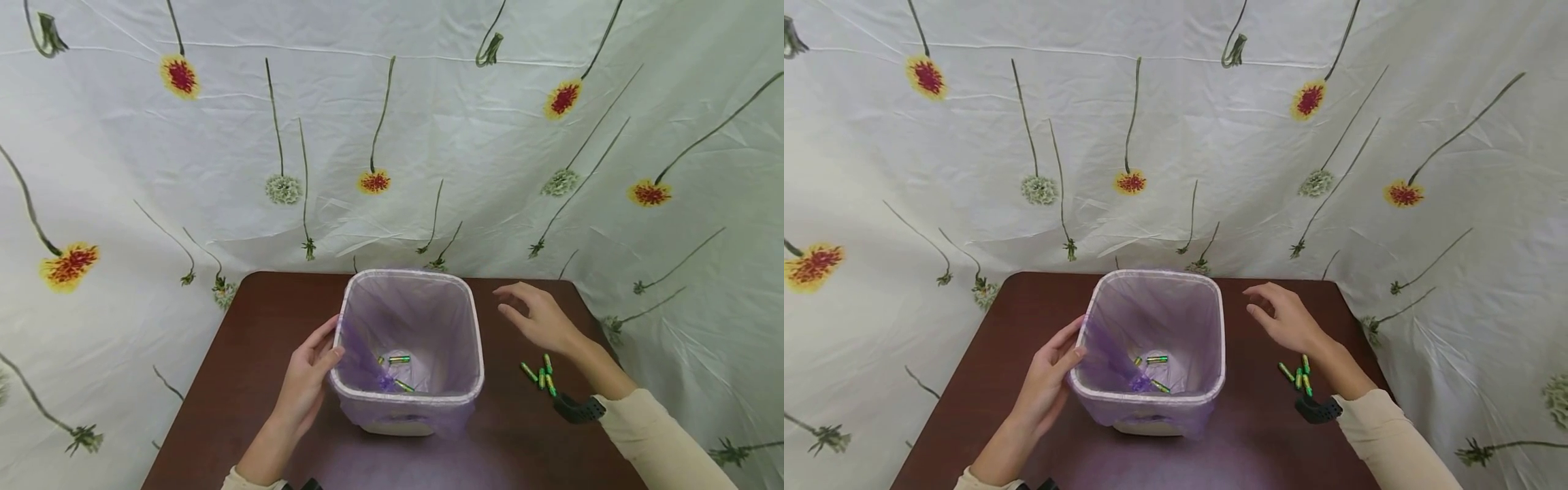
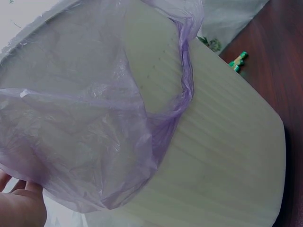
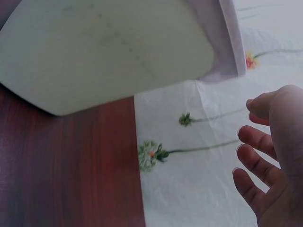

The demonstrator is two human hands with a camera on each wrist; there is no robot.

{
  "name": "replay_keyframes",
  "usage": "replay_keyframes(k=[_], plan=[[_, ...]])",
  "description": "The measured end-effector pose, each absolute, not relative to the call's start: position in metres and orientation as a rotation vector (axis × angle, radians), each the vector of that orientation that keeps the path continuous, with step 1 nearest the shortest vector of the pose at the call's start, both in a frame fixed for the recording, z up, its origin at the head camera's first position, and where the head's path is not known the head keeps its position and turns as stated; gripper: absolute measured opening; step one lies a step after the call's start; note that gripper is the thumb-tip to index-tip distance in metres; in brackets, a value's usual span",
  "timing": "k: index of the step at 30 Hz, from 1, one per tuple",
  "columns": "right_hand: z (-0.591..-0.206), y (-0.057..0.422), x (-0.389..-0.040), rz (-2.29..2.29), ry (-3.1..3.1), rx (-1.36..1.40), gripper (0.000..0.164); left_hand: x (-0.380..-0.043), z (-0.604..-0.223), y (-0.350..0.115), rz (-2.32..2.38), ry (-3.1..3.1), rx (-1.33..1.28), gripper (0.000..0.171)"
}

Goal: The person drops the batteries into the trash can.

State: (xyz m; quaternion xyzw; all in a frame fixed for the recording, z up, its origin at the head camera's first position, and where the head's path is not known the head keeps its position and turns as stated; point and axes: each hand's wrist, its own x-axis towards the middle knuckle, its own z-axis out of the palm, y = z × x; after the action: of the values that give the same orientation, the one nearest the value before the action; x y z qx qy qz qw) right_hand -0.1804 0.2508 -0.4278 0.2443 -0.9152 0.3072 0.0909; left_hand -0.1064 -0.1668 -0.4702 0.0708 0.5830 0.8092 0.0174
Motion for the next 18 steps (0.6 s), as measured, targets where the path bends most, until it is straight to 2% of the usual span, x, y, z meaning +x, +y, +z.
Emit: replay_keyframes(k=[18], plan=[[-0.475, 0.307, -0.159, 0.977, -2.748, 0.393, 0.028, -0.105, -0.472, -0.164, 2.510, 1.844, 0.208, 0.060]])
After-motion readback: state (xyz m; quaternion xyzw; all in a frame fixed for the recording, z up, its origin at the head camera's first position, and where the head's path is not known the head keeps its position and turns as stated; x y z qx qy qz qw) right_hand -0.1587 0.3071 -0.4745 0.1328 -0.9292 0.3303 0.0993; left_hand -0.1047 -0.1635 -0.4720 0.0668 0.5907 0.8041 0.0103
